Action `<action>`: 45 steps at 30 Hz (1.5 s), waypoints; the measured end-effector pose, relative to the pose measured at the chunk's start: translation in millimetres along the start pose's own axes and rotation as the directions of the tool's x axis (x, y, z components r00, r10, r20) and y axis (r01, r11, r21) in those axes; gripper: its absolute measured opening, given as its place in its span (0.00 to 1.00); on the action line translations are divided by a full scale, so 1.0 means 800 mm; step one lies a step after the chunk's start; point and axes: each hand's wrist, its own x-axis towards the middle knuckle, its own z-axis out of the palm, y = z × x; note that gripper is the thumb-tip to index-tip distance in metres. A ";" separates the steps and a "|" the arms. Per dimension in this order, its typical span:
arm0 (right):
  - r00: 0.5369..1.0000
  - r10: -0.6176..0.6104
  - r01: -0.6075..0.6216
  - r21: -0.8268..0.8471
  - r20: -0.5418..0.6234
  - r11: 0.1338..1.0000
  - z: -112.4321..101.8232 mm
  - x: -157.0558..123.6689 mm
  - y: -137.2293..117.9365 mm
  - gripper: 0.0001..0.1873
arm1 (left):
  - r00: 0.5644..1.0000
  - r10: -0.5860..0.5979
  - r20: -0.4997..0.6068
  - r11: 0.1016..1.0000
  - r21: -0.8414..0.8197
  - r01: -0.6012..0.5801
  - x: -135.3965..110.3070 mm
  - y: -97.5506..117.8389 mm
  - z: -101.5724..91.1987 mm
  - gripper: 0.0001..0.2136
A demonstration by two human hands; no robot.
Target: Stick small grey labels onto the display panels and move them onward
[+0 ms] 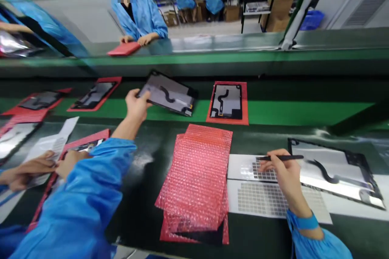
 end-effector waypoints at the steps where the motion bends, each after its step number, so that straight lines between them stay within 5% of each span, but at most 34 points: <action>1: 0.999 0.024 -0.021 -0.058 0.042 0.998 -0.005 0.001 -0.002 0.25 | 0.999 0.030 -0.032 0.999 -0.043 -0.031 -0.002 0.007 -0.002 0.12; 4: 0.987 0.097 -0.067 -0.219 0.129 0.973 -0.015 0.004 -0.004 0.28 | 0.997 0.072 0.005 0.990 -0.119 -0.071 -0.020 0.027 -0.010 0.10; 8: 0.978 0.137 -0.081 -0.324 0.155 0.943 -0.023 0.010 0.001 0.30 | 0.966 0.084 0.244 0.988 -0.149 -0.048 -0.077 0.029 -0.003 0.16; 10: 0.978 0.147 -0.087 -0.351 0.148 0.932 -0.026 0.014 0.003 0.31 | 0.907 0.021 0.421 0.998 -0.062 0.006 -0.111 0.013 0.010 0.20; 12: 0.975 0.164 -0.097 -0.376 0.151 0.922 -0.028 0.017 0.003 0.31 | 0.802 -0.067 0.594 0.997 0.063 0.037 -0.142 -0.010 0.026 0.24; 14: 0.970 0.181 -0.104 -0.392 0.164 0.914 -0.029 0.019 0.002 0.31 | 0.723 -0.133 0.677 0.987 0.155 0.036 -0.164 -0.033 0.040 0.26; 16: 0.967 0.186 -0.106 -0.390 0.172 0.915 -0.031 0.021 0.001 0.32 | 0.695 -0.163 0.700 0.980 0.197 0.031 -0.175 -0.050 0.049 0.26; 18: 0.965 0.194 -0.113 -0.387 0.176 0.915 -0.032 0.021 0.000 0.32 | 0.709 -0.162 0.686 0.968 0.250 -0.022 -0.179 -0.060 0.051 0.26; 20: 0.962 0.206 -0.122 -0.392 0.181 0.912 -0.033 0.022 0.000 0.31 | 0.772 -0.106 0.627 0.887 0.411 -0.213 -0.177 -0.061 0.045 0.30; 22: 0.960 0.212 -0.125 -0.397 0.183 0.909 -0.033 0.023 -0.001 0.30 | 0.829 0.013 0.559 0.657 0.621 -0.428 -0.177 -0.056 0.037 0.31; 24: 0.957 0.219 -0.127 -0.402 0.191 0.907 -0.032 0.023 -0.003 0.29 | 0.814 0.150 0.562 0.448 0.695 -0.562 -0.184 -0.048 0.030 0.28; 26: 0.952 0.231 -0.134 -0.407 0.200 0.904 -0.031 0.024 -0.006 0.29 | 0.707 0.250 0.662 0.401 0.594 -0.698 -0.203 -0.041 0.028 0.21; 31: 0.948 0.237 -0.127 -0.430 0.212 0.894 -0.029 0.025 -0.012 0.28 | 0.176 0.266 0.948 0.408 0.055 -0.911 -0.286 -0.045 0.044 0.16; 33: 0.948 0.241 -0.129 -0.438 0.210 0.890 -0.029 0.025 -0.012 0.28 | 0.046 0.212 0.976 0.358 -0.034 -0.933 -0.318 -0.054 0.051 0.18; 35: 0.946 0.250 -0.138 -0.442 0.207 0.887 -0.029 0.025 -0.012 0.28 | 0.006 0.137 0.990 0.306 -0.037 -0.951 -0.341 -0.065 0.056 0.20; 38: 0.943 0.266 -0.158 -0.433 0.200 0.887 -0.028 0.025 -0.011 0.28 | 0.007 0.042 0.999 0.274 -0.005 -0.962 -0.352 -0.076 0.059 0.22; 45: 0.953 0.270 -0.209 -0.345 0.139 0.915 -0.024 0.024 -0.024 0.27 | 0.025 0.083 0.996 0.483 -0.018 -0.876 -0.341 -0.072 0.050 0.26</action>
